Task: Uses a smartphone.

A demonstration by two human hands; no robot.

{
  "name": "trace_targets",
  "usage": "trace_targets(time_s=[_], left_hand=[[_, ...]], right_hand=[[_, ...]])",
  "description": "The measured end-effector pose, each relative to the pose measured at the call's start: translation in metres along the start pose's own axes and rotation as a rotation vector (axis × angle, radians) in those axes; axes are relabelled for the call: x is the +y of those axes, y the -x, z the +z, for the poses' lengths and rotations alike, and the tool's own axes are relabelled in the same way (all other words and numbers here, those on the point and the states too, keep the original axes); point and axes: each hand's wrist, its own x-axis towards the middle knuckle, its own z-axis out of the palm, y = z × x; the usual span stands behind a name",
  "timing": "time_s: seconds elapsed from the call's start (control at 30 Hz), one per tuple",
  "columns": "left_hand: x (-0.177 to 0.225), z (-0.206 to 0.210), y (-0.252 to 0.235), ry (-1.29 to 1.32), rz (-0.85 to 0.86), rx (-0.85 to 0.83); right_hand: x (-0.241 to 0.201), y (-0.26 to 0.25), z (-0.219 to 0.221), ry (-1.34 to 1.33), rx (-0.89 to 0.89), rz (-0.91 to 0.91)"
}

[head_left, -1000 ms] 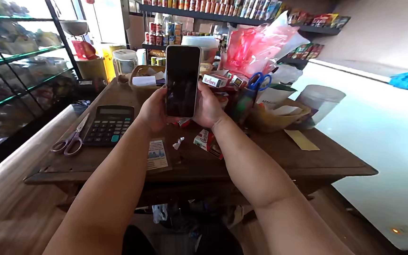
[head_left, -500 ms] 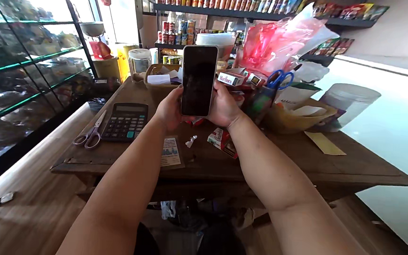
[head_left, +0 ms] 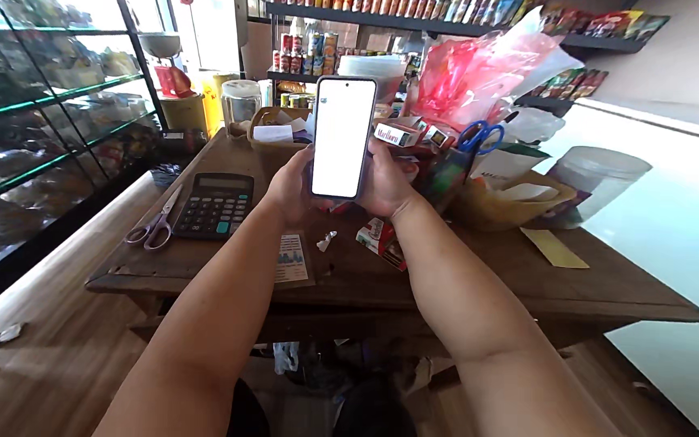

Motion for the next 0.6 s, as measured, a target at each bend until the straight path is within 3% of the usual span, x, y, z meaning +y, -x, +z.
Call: trace_targets(time_s=[0.1, 0.23, 0.43, 0.6], left_hand=[[-0.001, 0.0, -0.001, -0.009, 0.039, -0.011], [-0.002, 0.009, 0.0, 0.046, 0.071, 0.145], [-0.003, 0.003, -0.006, 0.144, 0.116, 0.282], [-0.005, 0.001, -0.007, 0.128, 0.127, 0.298]], right_hand=[[0.0, -0.002, 0.0, 0.006, 0.01, 0.003], [0.005, -0.008, 0.006, 0.057, 0.127, -0.072], [0.015, -0.011, -0.001, 0.662, 0.287, -0.377], [0.014, -0.006, 0.001, 0.862, 0.322, -0.489]])
